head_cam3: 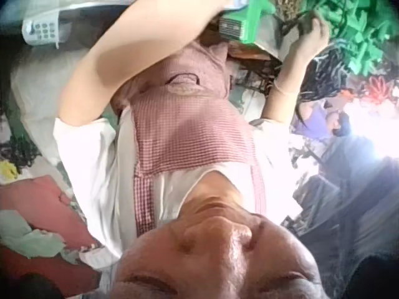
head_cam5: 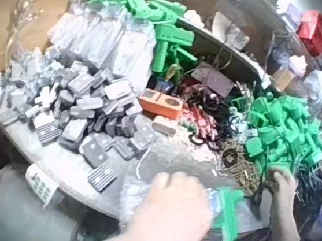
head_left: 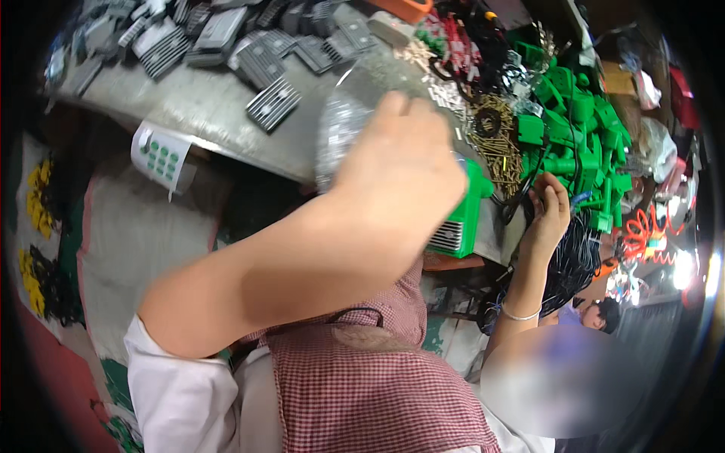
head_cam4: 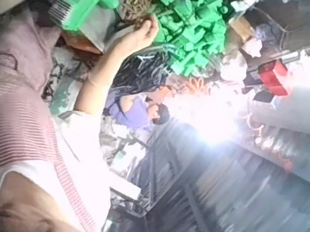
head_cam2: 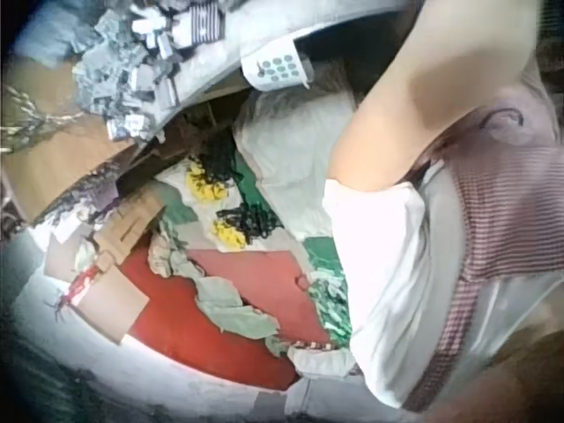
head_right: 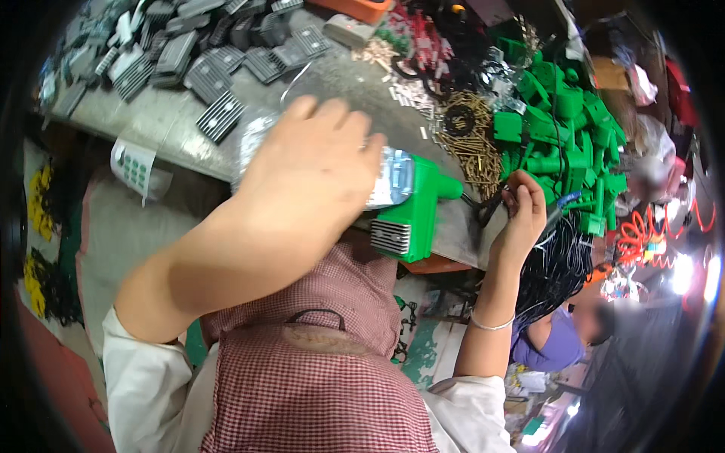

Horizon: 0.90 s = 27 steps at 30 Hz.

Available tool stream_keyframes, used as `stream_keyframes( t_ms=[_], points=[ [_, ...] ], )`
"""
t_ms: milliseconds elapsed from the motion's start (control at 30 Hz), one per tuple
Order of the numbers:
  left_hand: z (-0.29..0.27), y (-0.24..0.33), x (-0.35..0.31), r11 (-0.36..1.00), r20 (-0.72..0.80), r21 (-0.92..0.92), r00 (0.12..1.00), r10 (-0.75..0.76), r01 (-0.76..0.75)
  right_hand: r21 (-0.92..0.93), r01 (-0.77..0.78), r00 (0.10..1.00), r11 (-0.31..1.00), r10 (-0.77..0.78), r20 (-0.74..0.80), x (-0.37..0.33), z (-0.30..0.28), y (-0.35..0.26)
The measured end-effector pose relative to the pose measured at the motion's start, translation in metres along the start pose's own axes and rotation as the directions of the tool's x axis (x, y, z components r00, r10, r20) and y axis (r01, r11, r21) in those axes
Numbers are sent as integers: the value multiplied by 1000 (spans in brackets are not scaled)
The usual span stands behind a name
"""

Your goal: Assembling an electric hand tool, including soldering wires and screwing the casing together.

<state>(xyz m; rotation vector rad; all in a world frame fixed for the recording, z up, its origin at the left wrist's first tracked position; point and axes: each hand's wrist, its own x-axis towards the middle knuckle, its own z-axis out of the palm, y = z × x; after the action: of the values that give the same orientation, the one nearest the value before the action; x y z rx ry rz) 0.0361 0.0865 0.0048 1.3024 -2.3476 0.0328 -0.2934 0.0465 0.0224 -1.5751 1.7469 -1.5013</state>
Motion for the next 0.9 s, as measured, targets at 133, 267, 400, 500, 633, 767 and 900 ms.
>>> stream_keyframes(
  t_ms=[133,267,400,500,633,767,900],
  points=[
    [25,-21,-25,965,18,-222,990,-137,138,-73,190,947,979,-164,275,-48,11,-54],
    [18,-33,-20,948,58,-288,990,-126,137,264,401,697,877,-479,534,-101,4,-127],
    [1,-27,1,892,174,-378,965,-194,247,634,696,173,338,-935,310,-95,1,-157],
    [5,-29,3,915,156,-343,974,-165,210,629,767,48,127,-989,141,-96,-1,-145],
    [3,-20,6,928,205,-272,958,-202,254,608,713,232,349,-936,266,-101,-14,-130],
    [0,-15,9,933,241,-228,945,-222,277,620,691,432,371,-900,57,-124,-1,-115],
    [1,-14,8,935,254,-230,944,-209,269,574,663,214,480,-857,469,-120,34,-101]
  ],
)
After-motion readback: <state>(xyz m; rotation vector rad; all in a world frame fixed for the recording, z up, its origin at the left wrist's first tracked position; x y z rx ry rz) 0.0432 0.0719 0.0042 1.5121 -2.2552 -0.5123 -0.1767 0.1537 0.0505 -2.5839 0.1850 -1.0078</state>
